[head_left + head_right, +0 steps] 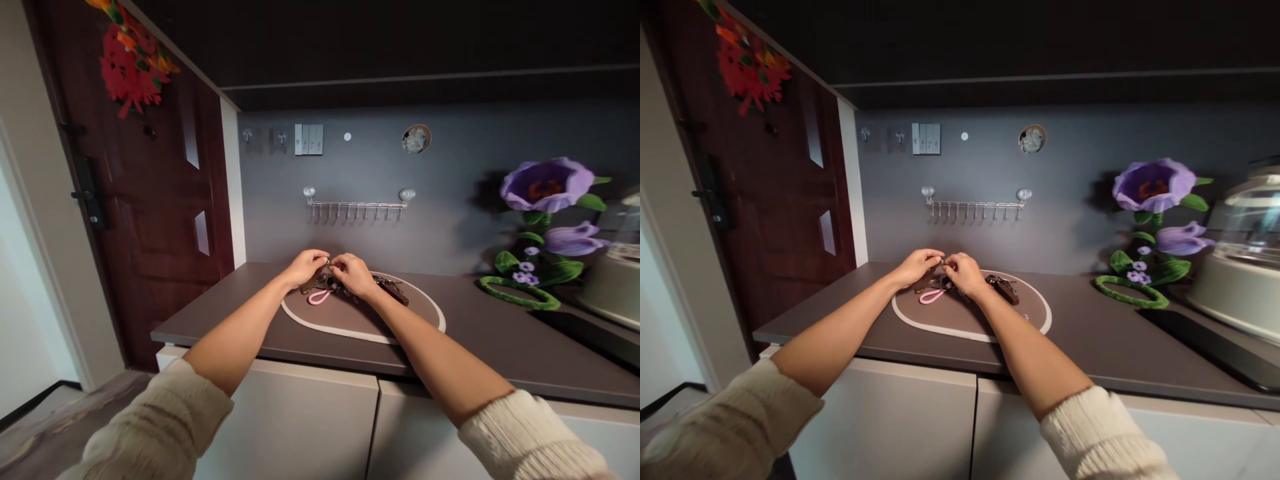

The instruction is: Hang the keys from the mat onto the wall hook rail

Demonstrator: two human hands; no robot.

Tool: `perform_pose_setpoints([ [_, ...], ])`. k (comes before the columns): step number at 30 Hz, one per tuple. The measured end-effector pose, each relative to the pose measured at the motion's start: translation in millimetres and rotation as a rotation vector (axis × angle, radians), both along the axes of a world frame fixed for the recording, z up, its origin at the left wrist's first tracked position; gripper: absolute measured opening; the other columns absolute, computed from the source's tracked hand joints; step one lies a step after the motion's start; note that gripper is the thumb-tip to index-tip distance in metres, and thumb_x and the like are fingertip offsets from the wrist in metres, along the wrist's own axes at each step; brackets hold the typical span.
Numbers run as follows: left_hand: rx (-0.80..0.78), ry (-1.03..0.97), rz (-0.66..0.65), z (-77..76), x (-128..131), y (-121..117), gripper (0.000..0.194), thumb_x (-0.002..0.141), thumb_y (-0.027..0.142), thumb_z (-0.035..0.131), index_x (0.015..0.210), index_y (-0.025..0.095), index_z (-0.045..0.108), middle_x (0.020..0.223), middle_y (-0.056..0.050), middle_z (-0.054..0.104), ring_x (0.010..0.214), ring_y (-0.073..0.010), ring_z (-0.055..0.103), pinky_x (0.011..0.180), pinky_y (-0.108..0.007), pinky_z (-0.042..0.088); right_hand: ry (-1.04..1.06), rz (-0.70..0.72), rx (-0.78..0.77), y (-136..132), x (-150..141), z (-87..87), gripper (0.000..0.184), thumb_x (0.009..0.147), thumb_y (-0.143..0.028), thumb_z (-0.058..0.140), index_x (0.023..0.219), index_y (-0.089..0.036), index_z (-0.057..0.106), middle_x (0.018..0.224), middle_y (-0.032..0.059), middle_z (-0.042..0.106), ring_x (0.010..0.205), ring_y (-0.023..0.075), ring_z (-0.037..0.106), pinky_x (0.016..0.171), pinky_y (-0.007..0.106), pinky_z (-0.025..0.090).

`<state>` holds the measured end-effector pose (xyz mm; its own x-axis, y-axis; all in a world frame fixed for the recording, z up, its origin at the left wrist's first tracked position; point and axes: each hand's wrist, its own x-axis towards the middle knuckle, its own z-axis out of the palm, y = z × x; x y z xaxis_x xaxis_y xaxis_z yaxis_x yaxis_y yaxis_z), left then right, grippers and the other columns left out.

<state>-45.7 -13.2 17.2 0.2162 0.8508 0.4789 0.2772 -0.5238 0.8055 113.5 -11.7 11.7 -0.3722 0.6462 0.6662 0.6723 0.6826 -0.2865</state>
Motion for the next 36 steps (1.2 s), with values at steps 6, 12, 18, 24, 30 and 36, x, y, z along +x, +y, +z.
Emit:
perform_pose_setpoints([
  [6,-0.161,-0.225,-0.130,0.3,0.4,0.5,0.028,0.071,0.025,0.059,0.095,0.010,0.061,0.076,-0.004,0.064,0.063,-0.0092,0.053,0.064,-0.024,0.041,0.030,0.020,0.063,-1.3,0.6,1.7,0.011,0.076,-0.018,0.051,0.077,-0.017,0.062,0.073,0.0028,0.057,0.069,0.0121,0.049,0.067,0.024,0.038],
  [12,-0.249,-0.331,-0.210,2.6,-1.2,-2.6,0.022,0.065,0.024,0.065,0.082,0.010,0.063,0.067,-0.002,0.061,0.058,-0.0070,0.051,0.060,-0.022,0.039,0.075,0.034,0.091,-3.1,1.5,4.0,0.012,0.076,-0.021,0.052,0.078,-0.017,0.063,0.078,0.0036,0.057,0.074,0.0128,0.051,0.070,0.024,0.039],
  [18,-0.239,-0.287,-0.237,4.4,-1.3,-7.0,0.027,0.063,0.027,0.068,0.083,0.010,0.064,0.075,-0.005,0.064,0.068,-0.0107,0.056,0.070,-0.026,0.042,0.110,0.077,0.088,-4.6,0.5,5.8,0.014,0.079,-0.025,0.050,0.079,-0.016,0.061,0.081,0.0050,0.059,0.080,0.0141,0.052,0.074,0.026,0.039],
  [24,-0.156,-0.216,-0.179,2.5,-3.1,-3.5,0.033,0.067,0.034,0.065,0.091,0.012,0.063,0.086,-0.006,0.065,0.073,-0.0117,0.057,0.074,-0.028,0.042,0.166,0.119,0.016,-2.4,0.5,6.3,0.022,0.082,-0.031,0.044,0.078,-0.017,0.060,0.079,0.0041,0.061,0.077,0.0134,0.053,0.074,0.026,0.039],
  [30,-0.068,-0.106,-0.140,1.3,-5.0,-1.8,0.034,0.069,0.040,0.062,0.088,0.012,0.064,0.077,-0.004,0.064,0.066,-0.0109,0.054,0.065,-0.025,0.041,0.295,0.135,-0.028,2.0,2.0,4.6,0.023,0.081,-0.035,0.044,0.080,-0.017,0.058,0.078,0.0031,0.061,0.073,0.0134,0.054,0.071,0.026,0.041],
  [36,-0.082,-0.126,-0.163,0.9,-5.3,-1.5,0.034,0.065,0.037,0.066,0.088,0.012,0.063,0.075,-0.004,0.064,0.065,-0.0104,0.054,0.064,-0.024,0.042,0.442,0.204,-0.113,0.7,0.8,6.6,0.025,0.076,-0.039,0.049,0.080,-0.016,0.057,0.076,0.0027,0.060,0.069,0.0128,0.054,0.068,0.026,0.042],
])
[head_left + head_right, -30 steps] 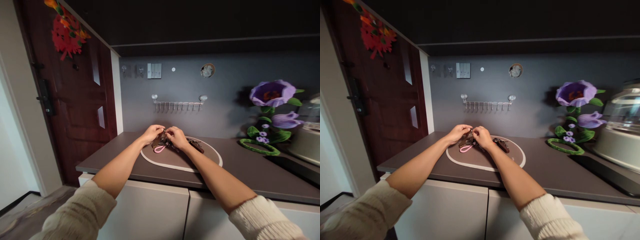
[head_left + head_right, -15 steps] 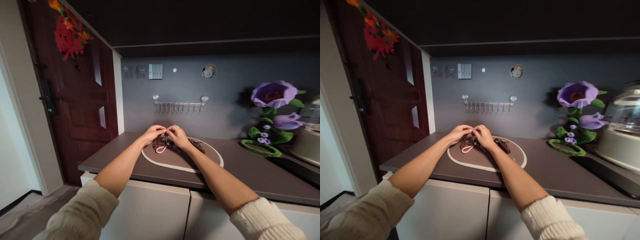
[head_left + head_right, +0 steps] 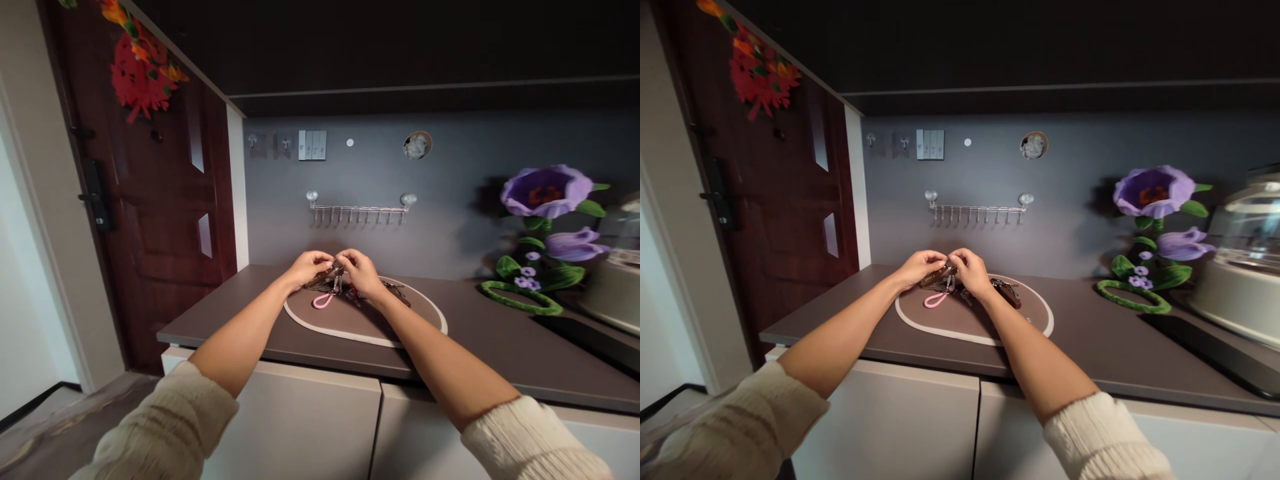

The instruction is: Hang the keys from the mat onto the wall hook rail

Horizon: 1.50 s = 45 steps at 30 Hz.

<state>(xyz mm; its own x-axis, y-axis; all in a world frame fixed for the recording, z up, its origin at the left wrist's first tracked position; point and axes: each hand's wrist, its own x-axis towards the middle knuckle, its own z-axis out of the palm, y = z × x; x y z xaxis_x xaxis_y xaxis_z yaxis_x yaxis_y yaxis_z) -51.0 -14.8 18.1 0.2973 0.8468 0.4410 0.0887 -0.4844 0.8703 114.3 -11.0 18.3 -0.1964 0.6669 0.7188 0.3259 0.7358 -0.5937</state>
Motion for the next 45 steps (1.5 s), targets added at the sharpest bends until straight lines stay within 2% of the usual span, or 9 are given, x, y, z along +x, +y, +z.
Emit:
perform_pose_setpoints([
  [5,-0.050,0.005,-0.056,0.3,2,-4,0.037,0.063,0.042,0.066,0.084,0.012,0.063,0.072,-0.003,0.062,0.062,-0.0098,0.053,0.061,-0.024,0.040,0.183,0.092,-0.118,0,-2,1.1,0.030,0.068,-0.040,0.059,0.084,-0.016,0.054,0.069,0.0001,0.058,0.063,0.0116,0.053,0.063,0.025,0.043],
  [8,-0.032,0.040,-0.039,1.2,4,-8,0.037,0.063,0.045,0.065,0.079,0.012,0.062,0.066,-0.001,0.059,0.058,-0.0087,0.050,0.058,-0.022,0.038,0.229,0.125,-0.179,0,-3,0.8,0.033,0.065,-0.041,0.062,0.085,-0.017,0.052,0.061,-0.0025,0.055,0.056,0.0106,0.051,0.058,0.024,0.043],
  [11,0.008,0.061,-0.017,1.8,5,-9,0.037,0.063,0.046,0.064,0.076,0.012,0.061,0.064,0.000,0.057,0.057,-0.0084,0.048,0.057,-0.022,0.037,0.249,0.126,-0.194,0,-3,0.9,0.036,0.064,-0.045,0.063,0.085,-0.017,0.053,0.063,-0.0014,0.056,0.058,0.0111,0.052,0.060,0.025,0.043],
  [15,0.034,-0.053,0.009,1.5,6,-4,0.038,0.062,0.047,0.064,0.076,0.012,0.058,0.065,0.001,0.056,0.059,-0.0083,0.048,0.060,-0.022,0.037,0.249,0.086,-0.169,-1,-1,1.4,0.037,0.067,-0.050,0.058,0.082,-0.016,0.056,0.073,0.0022,0.060,0.067,0.0121,0.054,0.068,0.027,0.044],
  [20,0.062,-0.203,0.057,0.0,7,4,0.038,0.062,0.047,0.065,0.077,0.013,0.056,0.067,0.001,0.055,0.063,-0.0087,0.049,0.063,-0.022,0.039,0.169,0.094,-0.183,-6,0,0.6,0.035,0.067,-0.048,0.060,0.078,-0.015,0.059,0.078,0.0035,0.062,0.072,0.0132,0.055,0.073,0.028,0.043],
  [30,0.143,-0.188,0.126,-1.1,10,5,0.023,0.070,0.037,0.057,0.074,0.015,0.055,0.066,0.000,0.056,0.063,-0.0109,0.050,0.066,-0.025,0.041,0.177,0.047,-0.182,-3,-8,5.7,0.029,0.066,-0.044,0.059,0.073,-0.016,0.057,0.074,0.0021,0.058,0.071,0.0136,0.051,0.073,0.029,0.040],
  [34,0.213,-0.152,0.274,2.8,9,6,0.017,0.074,0.032,0.053,0.074,0.015,0.056,0.073,-0.003,0.059,0.070,-0.0130,0.054,0.071,-0.026,0.042,0.143,0.035,-0.154,6,-15,16.8,0.027,0.065,-0.042,0.058,0.070,-0.015,0.053,0.068,-0.0003,0.054,0.065,0.0117,0.048,0.069,0.027,0.039],
  [41,0.274,-0.013,0.771,5.9,-1,7,0.021,0.084,0.031,0.040,0.088,0.017,0.055,0.090,-0.007,0.062,0.085,-0.0164,0.055,0.078,-0.028,0.041,0.258,0.060,-0.211,35,-41,43.2,0.028,0.066,-0.042,0.057,0.070,-0.016,0.047,0.058,-0.0041,0.048,0.052,0.0079,0.044,0.052,0.021,0.038],
  [45,0.255,0.003,0.927,6.9,-4,4,0.020,0.085,0.026,0.037,0.090,0.017,0.055,0.093,-0.008,0.062,0.089,-0.0174,0.055,0.078,-0.028,0.040,0.303,0.028,-0.231,54,-59,57.2,0.026,0.069,-0.040,0.057,0.065,-0.016,0.048,0.048,-0.0030,0.049,0.044,0.0068,0.042,0.045,0.019,0.036],
])
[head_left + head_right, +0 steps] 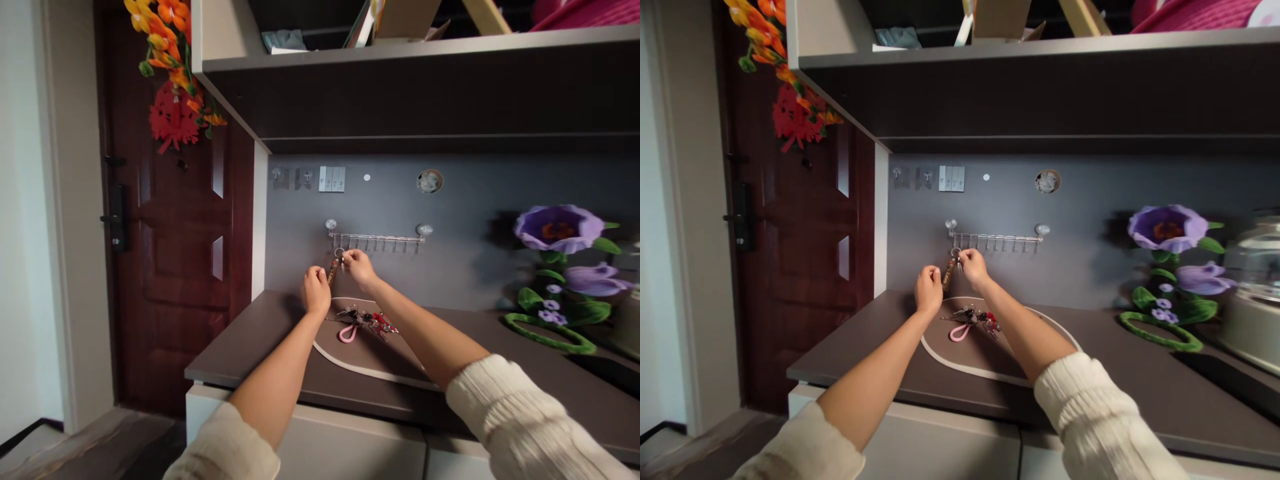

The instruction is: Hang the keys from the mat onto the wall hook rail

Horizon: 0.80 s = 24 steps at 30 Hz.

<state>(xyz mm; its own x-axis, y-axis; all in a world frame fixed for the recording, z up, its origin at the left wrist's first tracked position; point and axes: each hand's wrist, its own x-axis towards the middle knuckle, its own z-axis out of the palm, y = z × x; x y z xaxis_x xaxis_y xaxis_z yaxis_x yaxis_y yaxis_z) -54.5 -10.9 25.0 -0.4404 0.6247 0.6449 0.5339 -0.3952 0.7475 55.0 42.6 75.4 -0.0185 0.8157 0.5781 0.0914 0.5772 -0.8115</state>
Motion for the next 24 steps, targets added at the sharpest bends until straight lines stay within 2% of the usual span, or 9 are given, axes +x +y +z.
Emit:
perform_pose_setpoints([
  [8,-0.054,0.013,0.083,1.2,-2,-2,0.021,0.086,0.023,0.035,0.090,0.019,0.055,0.093,-0.009,0.061,0.087,-0.0187,0.056,0.075,-0.029,0.038,0.212,-0.107,-0.173,25,-29,18.2,0.018,0.076,-0.025,0.054,0.061,-0.015,0.053,0.049,0.0014,0.057,0.039,0.0077,0.047,0.040,0.019,0.040],
  [13,-0.067,0.007,0.083,1.3,-3,0,0.021,0.086,0.024,0.035,0.090,0.018,0.055,0.093,-0.009,0.061,0.088,-0.0197,0.055,0.074,-0.029,0.038,0.360,-0.123,-0.271,31,-39,22.2,0.014,0.079,-0.015,0.050,0.066,-0.012,0.054,0.047,0.0001,0.055,0.040,0.0074,0.051,0.040,0.017,0.045],
  [19,-0.057,0.000,0.077,0.4,-4,2,0.020,0.085,0.024,0.035,0.089,0.018,0.055,0.093,-0.009,0.061,0.087,-0.0197,0.055,0.075,-0.030,0.038,0.461,-0.134,-0.340,38,-42,17.8,0.011,0.077,-0.012,0.052,0.066,-0.011,0.054,0.045,-0.0015,0.051,0.039,0.0074,0.051,0.042,0.019,0.049],
  [24,-0.074,0.011,0.078,-0.4,-4,3,0.020,0.085,0.023,0.035,0.089,0.019,0.055,0.094,-0.009,0.061,0.087,-0.0192,0.055,0.075,-0.029,0.038,0.406,-0.147,-0.335,49,-41,6.3,0.009,0.075,-0.018,0.056,0.070,-0.010,0.056,0.044,-0.0012,0.052,0.038,0.0076,0.050,0.041,0.019,0.048],
])
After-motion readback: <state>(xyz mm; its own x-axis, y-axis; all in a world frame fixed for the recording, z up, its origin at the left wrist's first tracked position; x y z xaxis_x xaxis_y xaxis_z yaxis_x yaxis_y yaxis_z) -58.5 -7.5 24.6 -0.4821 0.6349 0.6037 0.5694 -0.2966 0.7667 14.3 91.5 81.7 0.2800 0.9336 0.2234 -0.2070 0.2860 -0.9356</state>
